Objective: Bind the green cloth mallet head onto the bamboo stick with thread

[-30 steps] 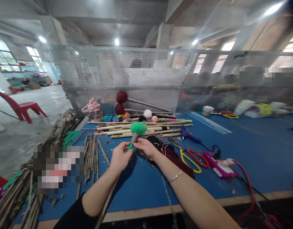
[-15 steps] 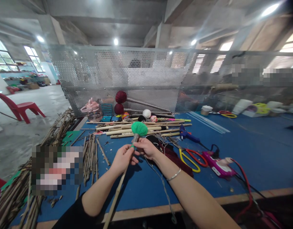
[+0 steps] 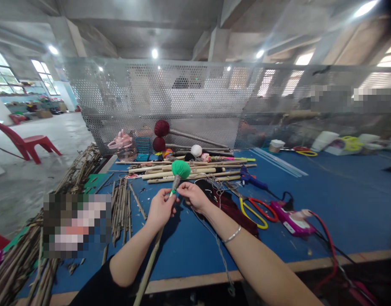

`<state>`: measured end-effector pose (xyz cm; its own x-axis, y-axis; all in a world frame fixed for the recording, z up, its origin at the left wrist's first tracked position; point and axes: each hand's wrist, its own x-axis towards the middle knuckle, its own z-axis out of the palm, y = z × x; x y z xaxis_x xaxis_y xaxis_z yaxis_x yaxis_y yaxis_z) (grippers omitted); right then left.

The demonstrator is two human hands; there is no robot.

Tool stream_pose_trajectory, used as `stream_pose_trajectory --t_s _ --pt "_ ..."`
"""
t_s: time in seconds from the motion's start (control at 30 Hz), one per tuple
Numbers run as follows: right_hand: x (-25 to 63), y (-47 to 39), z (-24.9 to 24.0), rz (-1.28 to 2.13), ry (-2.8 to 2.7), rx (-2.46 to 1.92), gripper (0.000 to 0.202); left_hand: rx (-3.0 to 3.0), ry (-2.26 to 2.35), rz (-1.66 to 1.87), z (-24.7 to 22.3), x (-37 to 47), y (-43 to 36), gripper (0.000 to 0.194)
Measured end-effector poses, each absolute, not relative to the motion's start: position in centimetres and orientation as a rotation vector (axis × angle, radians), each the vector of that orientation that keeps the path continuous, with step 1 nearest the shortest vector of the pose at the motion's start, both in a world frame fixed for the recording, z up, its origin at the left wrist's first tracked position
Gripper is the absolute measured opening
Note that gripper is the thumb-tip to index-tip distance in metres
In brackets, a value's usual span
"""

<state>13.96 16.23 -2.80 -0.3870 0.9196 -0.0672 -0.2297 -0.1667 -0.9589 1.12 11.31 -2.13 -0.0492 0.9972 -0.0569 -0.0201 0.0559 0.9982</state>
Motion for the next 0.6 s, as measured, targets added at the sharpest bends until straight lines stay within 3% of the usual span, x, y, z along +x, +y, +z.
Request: stream_pose_trajectory --t_s 0.6 --pt "15.0 16.5 -2.0 1.746 -1.224 -0.772 0.029 1.121 1.028 1.207 -1.0 1.4 10.5 0.033"
